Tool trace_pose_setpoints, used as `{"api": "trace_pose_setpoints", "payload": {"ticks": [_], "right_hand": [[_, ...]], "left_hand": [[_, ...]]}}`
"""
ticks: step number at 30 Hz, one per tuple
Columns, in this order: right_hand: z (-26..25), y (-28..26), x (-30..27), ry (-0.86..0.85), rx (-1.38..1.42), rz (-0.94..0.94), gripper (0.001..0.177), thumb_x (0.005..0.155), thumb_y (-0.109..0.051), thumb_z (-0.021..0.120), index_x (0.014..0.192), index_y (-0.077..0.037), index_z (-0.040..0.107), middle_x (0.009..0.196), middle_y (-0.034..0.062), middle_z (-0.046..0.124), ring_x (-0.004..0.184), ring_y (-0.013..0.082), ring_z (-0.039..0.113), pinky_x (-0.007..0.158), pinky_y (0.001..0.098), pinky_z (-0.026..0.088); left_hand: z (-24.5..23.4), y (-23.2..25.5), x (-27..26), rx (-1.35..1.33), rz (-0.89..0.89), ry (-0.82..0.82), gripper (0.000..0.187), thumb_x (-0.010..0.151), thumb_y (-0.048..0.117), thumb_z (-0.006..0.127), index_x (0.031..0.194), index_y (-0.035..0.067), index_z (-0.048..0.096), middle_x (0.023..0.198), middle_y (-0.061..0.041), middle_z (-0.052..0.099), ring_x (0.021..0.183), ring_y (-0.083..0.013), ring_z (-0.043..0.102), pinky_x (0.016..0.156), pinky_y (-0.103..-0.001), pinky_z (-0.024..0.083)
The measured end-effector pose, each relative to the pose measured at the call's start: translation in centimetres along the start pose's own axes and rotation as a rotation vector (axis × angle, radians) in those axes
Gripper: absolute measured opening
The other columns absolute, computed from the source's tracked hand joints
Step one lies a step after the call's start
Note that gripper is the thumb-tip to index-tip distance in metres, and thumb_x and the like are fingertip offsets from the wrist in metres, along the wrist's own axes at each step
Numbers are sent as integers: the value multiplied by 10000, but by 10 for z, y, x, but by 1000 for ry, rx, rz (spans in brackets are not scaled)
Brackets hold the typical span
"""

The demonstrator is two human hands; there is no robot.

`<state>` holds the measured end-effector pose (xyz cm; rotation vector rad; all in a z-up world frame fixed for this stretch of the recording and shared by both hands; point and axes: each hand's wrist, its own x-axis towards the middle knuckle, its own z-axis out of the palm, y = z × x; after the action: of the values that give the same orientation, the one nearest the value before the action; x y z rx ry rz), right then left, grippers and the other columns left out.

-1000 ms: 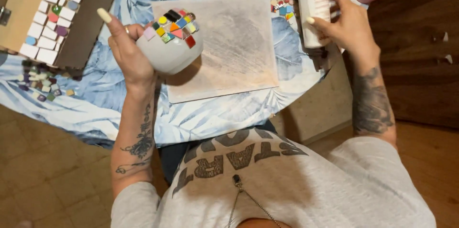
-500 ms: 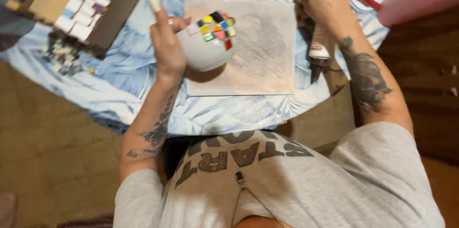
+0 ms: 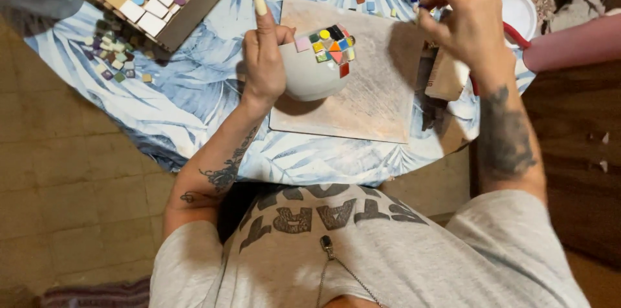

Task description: Decorating a ceramic cup by gluing small mosaic tiles onto its surface in a pattern.

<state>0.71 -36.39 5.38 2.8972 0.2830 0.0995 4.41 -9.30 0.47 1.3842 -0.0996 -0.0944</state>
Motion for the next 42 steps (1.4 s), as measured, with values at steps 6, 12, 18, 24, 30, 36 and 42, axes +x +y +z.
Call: {"api": "trace_pose_setpoints", "payload": {"ticks": [6,12,18,24,30,36,42], "right_hand": [[-28,-90,-24,508,872,-312,14,800,-13,554,809,-8,564,722,99,582,628,167,554,575,241,456],[-48,-132,-17,608,784,-322,90,778,10,626,795,68,559,760,177,594,653,270,548,609,336,371],[-46,-136,-13,653,695,-310,87,785,-19,629,786,50,576,737,146,586,623,250,524,601,325,332],[-39,-133,-13,686,704,-289,144,763,-3,683,832,55,570,735,175,567,616,247,501,595,330,341],[-40,-135,-14,689,749,-213,195,764,-76,707,781,42,553,680,108,559,604,211,509,624,305,362],[-41,-134,-15,725,757,-222,183,736,-22,734,777,44,568,711,135,587,637,239,544,621,307,386],[-40,-132,-14,741,720,-273,173,749,-25,725,814,32,574,726,142,563,649,247,496,616,323,388]], "left_hand": [[-1,2,-2,139,-62,-32,668,783,579,134,397,101,396,367,26,362,357,-93,350,425,-241,280],[-2,1,-2,203,-34,-38,650,795,561,141,417,112,421,379,29,385,362,-102,384,397,-248,258],[-1,8,-3,295,-136,-42,668,767,573,104,392,113,412,368,40,333,400,-95,332,418,-255,219],[-1,6,-4,250,-77,-37,674,777,571,115,392,112,423,359,43,362,371,-88,364,406,-238,248],[-1,7,-4,227,-96,-63,669,769,583,119,393,113,409,364,39,357,375,-86,356,401,-231,225],[0,6,-5,218,-89,-62,680,767,587,117,393,108,423,361,37,363,380,-83,370,403,-230,234],[0,6,-5,208,-75,-59,671,776,578,122,388,106,400,357,39,340,377,-76,333,418,-225,232]]}}
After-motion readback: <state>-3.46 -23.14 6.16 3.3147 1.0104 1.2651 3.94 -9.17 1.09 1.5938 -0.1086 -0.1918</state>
